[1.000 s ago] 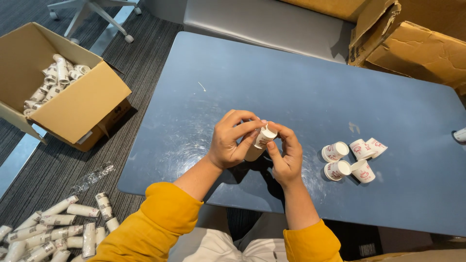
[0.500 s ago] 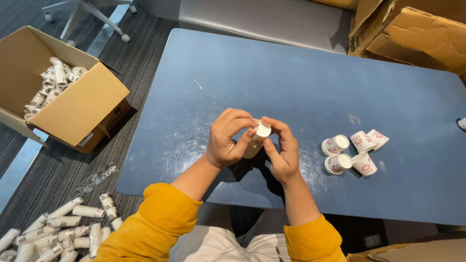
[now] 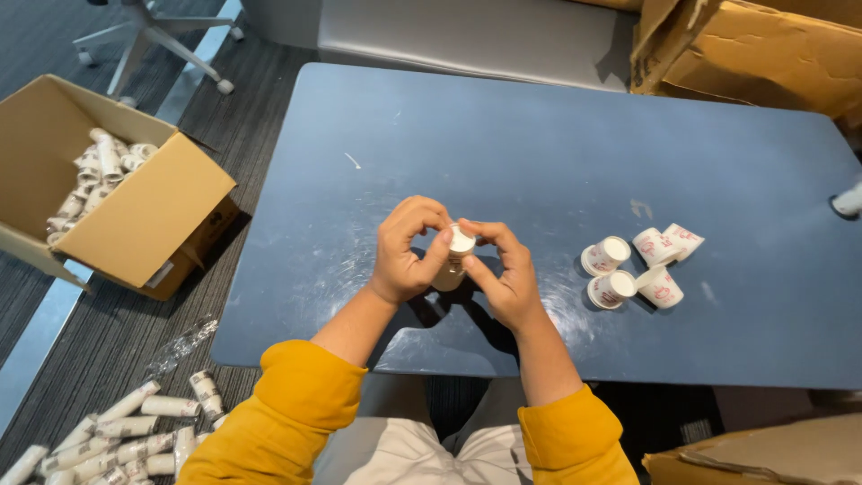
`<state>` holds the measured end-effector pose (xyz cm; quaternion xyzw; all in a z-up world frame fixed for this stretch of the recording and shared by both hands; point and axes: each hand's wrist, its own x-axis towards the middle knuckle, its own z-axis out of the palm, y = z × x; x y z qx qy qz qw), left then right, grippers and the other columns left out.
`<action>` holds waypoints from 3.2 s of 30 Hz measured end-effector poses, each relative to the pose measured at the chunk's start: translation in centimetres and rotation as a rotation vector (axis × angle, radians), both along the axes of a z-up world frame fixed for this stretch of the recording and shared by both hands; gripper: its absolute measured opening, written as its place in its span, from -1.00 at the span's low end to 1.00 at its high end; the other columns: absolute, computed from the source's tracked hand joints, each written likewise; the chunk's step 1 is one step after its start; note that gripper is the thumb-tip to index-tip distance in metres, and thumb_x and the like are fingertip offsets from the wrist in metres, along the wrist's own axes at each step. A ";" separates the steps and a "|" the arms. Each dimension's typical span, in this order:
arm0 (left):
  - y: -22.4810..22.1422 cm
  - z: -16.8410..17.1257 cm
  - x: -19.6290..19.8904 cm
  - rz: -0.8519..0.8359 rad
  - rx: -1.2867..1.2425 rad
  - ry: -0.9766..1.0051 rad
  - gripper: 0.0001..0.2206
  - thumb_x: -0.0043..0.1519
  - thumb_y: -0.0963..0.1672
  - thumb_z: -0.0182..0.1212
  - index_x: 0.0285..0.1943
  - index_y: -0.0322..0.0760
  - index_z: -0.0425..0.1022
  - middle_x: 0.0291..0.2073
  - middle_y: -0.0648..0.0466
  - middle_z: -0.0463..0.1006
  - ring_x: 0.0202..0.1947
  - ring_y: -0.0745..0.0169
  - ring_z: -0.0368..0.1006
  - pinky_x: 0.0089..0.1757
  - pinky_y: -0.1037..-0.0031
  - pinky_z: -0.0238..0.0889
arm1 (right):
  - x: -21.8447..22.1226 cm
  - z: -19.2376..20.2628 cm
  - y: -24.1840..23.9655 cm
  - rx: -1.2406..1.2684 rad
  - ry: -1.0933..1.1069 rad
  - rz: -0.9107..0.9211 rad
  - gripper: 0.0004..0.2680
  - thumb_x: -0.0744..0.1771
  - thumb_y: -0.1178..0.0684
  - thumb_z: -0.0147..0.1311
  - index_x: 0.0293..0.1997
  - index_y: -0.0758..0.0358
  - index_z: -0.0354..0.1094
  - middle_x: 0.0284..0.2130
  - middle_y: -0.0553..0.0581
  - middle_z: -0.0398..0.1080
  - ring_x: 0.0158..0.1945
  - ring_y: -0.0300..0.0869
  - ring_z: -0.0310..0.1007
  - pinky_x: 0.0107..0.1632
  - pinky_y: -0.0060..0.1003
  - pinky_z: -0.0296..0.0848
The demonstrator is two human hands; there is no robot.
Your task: Stacking small paper cups and sliding them into a plastic sleeve for packaging.
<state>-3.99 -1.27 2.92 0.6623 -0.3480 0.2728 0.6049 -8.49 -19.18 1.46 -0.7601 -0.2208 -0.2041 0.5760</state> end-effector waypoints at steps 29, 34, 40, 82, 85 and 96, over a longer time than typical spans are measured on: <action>-15.9 -1.7 -8.1 -0.085 0.325 0.220 -0.44 -0.03 -0.21 0.37 0.19 -0.48 0.33 0.03 -0.28 0.48 0.05 -0.33 0.39 0.00 0.10 0.26 | -9.4 0.6 -10.8 -0.464 -0.127 -0.930 -0.71 0.19 0.20 0.33 -0.03 0.25 0.43 -0.03 0.17 0.48 0.02 0.07 0.49 0.00 -0.14 0.49; -18.0 -3.3 -7.0 -0.071 0.426 0.218 -0.63 0.11 -0.18 0.36 0.09 -0.37 0.45 -0.07 -0.11 0.59 0.07 -0.21 0.44 0.04 0.10 0.27 | -9.6 0.1 -11.6 -0.088 0.077 -0.754 -0.75 0.23 0.26 0.27 -0.03 0.31 0.41 -0.04 0.14 0.46 -0.08 -0.15 0.59 -0.04 -0.31 0.58; -17.1 -1.5 -7.9 -0.135 0.393 0.455 -0.59 0.02 -0.15 0.44 0.05 -0.31 0.49 -0.13 -0.07 0.61 -0.03 -0.09 0.50 -0.04 0.19 0.34 | -9.6 -2.6 -13.6 0.199 0.016 -0.545 -0.73 0.29 0.34 0.21 0.08 0.39 0.32 -0.04 0.16 0.43 0.08 -0.15 0.51 0.16 -0.26 0.50; -12.4 2.1 -11.8 -0.120 0.113 0.061 -0.63 0.17 -0.19 0.39 0.18 -0.32 0.51 0.14 -0.10 0.52 0.14 -0.16 0.48 0.13 0.21 0.35 | -10.0 -3.3 -11.5 0.737 -0.163 -0.243 -0.75 0.35 0.31 0.20 0.12 0.33 0.28 0.16 0.29 0.36 0.06 -0.18 0.42 0.17 -0.29 0.44; -9.8 3.6 -12.4 -0.205 -0.041 0.184 -0.67 0.21 -0.23 0.33 0.18 -0.32 0.52 0.16 -0.11 0.52 0.11 -0.06 0.56 0.09 0.32 0.45 | -8.9 -2.1 -8.1 0.718 -0.159 -0.154 -0.78 0.38 0.28 0.22 0.11 0.33 0.30 0.22 0.30 0.35 0.14 -0.19 0.42 0.27 -0.28 0.44; 0.5 5.2 -5.7 0.020 0.091 0.012 -0.72 0.13 -0.23 0.42 0.04 -0.27 0.61 0.06 -0.08 0.62 0.06 0.00 0.59 0.04 0.33 0.47 | -1.0 2.2 -1.0 0.319 -0.125 0.007 -0.83 0.43 0.15 0.10 0.13 0.37 0.39 0.26 0.28 0.33 0.09 -0.21 0.48 0.11 -0.33 0.52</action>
